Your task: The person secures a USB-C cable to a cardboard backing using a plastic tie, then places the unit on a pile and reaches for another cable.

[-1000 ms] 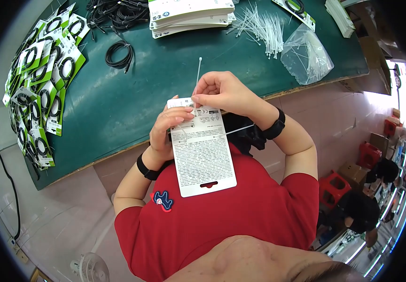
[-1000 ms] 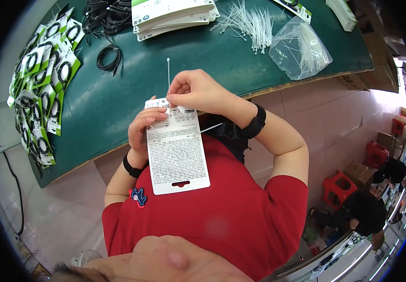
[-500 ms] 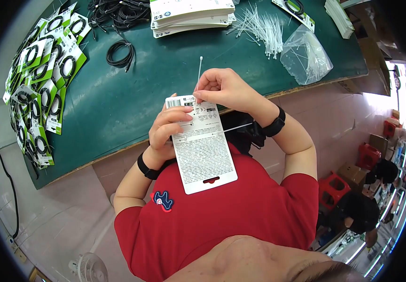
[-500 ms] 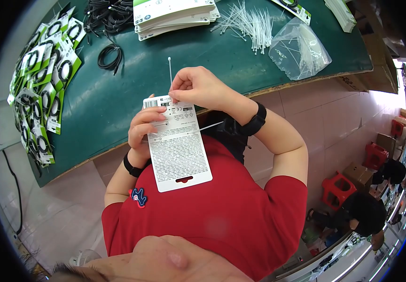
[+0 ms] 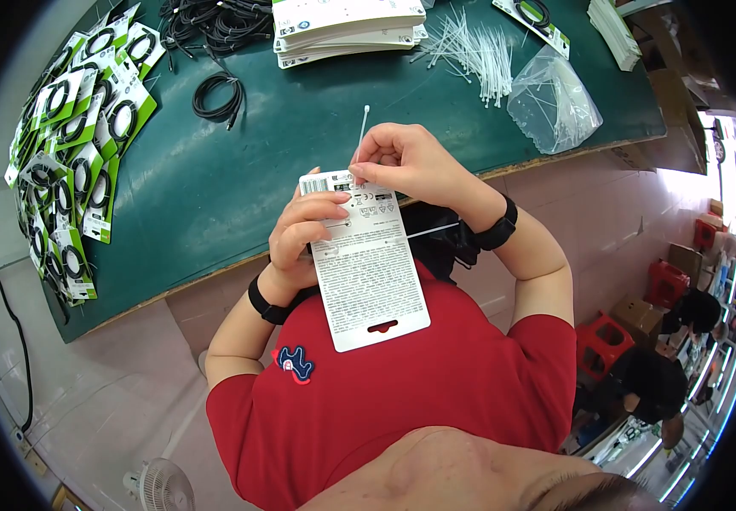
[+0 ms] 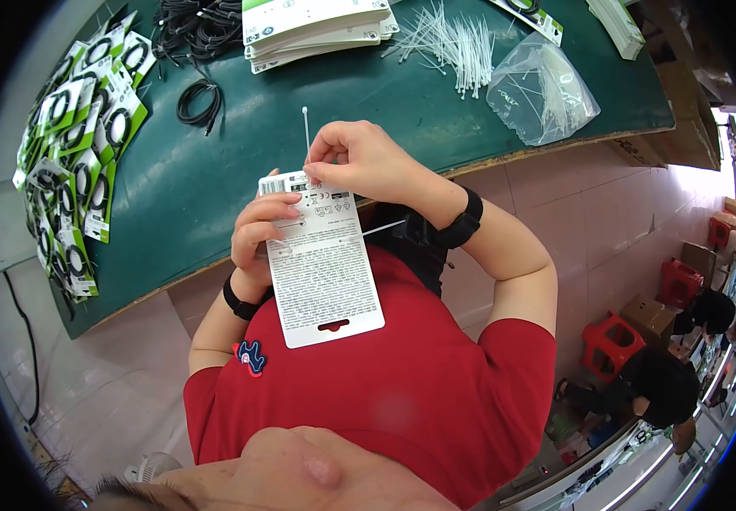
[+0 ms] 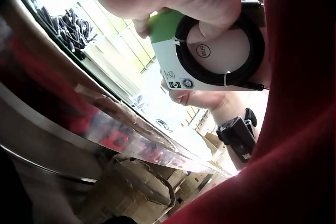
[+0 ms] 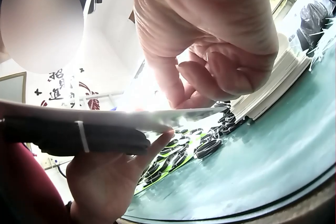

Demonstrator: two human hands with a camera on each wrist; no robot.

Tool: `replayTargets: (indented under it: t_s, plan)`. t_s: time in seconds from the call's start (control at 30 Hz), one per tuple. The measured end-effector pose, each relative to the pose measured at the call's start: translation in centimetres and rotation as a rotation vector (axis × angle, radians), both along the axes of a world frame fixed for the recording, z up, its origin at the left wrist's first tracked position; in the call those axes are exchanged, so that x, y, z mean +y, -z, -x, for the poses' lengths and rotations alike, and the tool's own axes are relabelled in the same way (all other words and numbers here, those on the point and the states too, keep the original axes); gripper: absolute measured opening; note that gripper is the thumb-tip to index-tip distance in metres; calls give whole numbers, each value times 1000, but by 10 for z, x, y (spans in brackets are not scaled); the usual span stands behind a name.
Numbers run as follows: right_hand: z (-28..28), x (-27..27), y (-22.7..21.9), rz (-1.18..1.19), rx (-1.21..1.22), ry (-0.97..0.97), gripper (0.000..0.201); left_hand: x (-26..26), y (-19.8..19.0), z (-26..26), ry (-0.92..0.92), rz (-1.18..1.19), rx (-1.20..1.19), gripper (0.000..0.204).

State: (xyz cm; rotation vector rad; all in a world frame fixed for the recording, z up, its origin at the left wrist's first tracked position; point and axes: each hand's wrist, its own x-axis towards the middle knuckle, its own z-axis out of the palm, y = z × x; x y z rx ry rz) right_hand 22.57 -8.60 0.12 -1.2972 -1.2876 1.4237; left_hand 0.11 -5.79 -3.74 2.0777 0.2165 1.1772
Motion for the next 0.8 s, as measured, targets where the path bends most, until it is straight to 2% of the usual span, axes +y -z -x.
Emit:
replayTargets:
  t_s: [0.4,0.5,0.63,0.8]
  plan:
    - [4,-4,-7,-94,-124,48,12,1,3,-1,-4,0,-13,52]
    - [6,-8,-12,-190,-264,60,10,0,2,-1,-5,1,-16,52]
    - [7,-11,-10,-297,-304,64,9,0,3,-2,-8,4,-20,52]
    - [5,-10,-9,-212,-256,13,11,0,4,-3,-1,10,-40,50]
